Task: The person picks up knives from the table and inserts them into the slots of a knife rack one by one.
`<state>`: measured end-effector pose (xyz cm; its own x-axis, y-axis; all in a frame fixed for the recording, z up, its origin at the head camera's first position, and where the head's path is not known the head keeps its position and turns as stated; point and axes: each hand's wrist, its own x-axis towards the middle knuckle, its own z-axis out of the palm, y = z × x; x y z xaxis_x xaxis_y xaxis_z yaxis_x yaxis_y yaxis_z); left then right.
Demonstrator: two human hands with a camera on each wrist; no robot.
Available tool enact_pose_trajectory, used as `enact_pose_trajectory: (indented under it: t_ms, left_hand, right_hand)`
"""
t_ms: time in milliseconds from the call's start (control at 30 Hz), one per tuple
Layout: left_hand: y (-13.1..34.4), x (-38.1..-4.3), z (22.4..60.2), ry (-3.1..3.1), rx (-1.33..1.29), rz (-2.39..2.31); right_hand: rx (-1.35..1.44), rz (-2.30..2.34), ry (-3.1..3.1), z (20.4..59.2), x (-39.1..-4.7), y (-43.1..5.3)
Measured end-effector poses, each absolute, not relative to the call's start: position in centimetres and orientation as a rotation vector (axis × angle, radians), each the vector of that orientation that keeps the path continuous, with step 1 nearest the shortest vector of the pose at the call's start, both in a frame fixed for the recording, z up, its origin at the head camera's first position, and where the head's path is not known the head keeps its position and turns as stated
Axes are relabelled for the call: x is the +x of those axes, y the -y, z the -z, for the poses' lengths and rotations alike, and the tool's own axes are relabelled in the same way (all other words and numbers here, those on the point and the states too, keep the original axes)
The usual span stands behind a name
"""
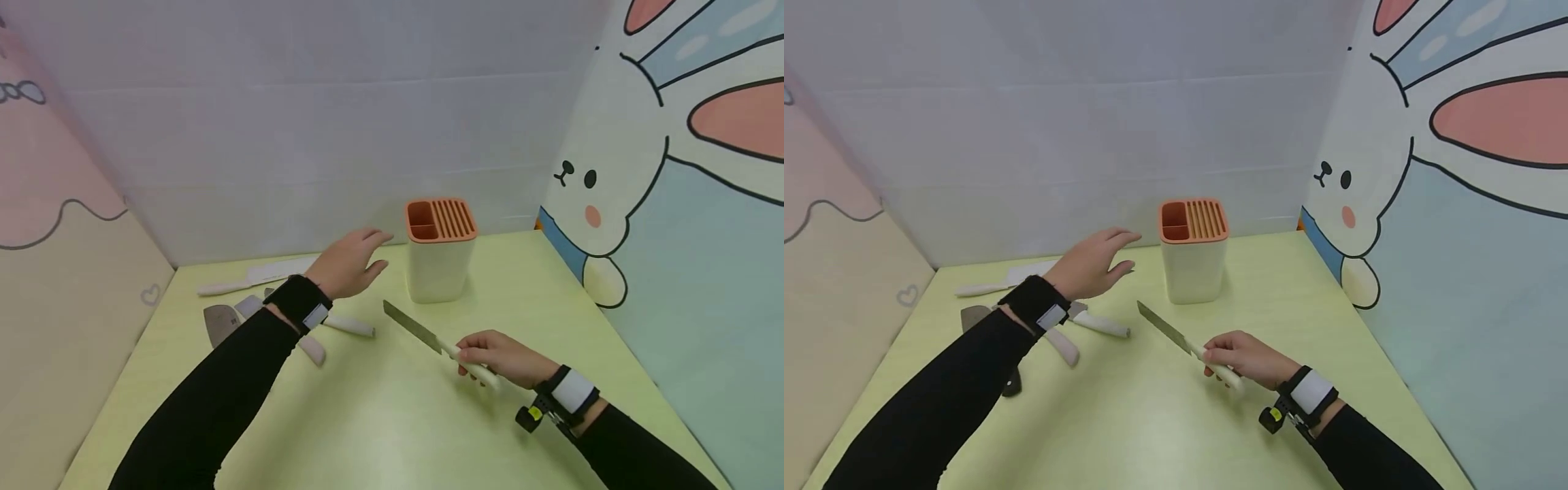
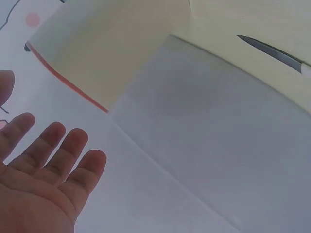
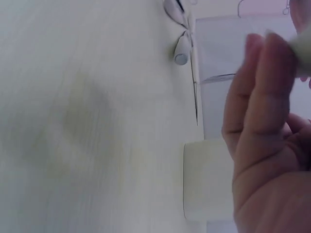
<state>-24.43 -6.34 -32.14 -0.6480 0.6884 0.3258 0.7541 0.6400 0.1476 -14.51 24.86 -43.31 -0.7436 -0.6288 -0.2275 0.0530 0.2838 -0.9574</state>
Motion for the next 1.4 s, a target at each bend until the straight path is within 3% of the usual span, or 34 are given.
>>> enact_pose_trajectory:
  t_ms: [500,1067,1400]
  left_hand:
    - [1.5,-27.6,31.8,2.878,-1.193,0.239]
    - [0.8,-28.7,32.8,2.948,-1.185,0.223]
    - [0.6,-28.6,32.9,2.955,-1.167,0.185]
  right_hand:
    - [-0.568,1.768,-1.733,42.4,-13.7,-26.1]
    - [-0.821,2.055,-0.981,39.6,-14.0,-26.2]
    - [-0.825,2.145,-1.783,37.6,-13.5,-26.6]
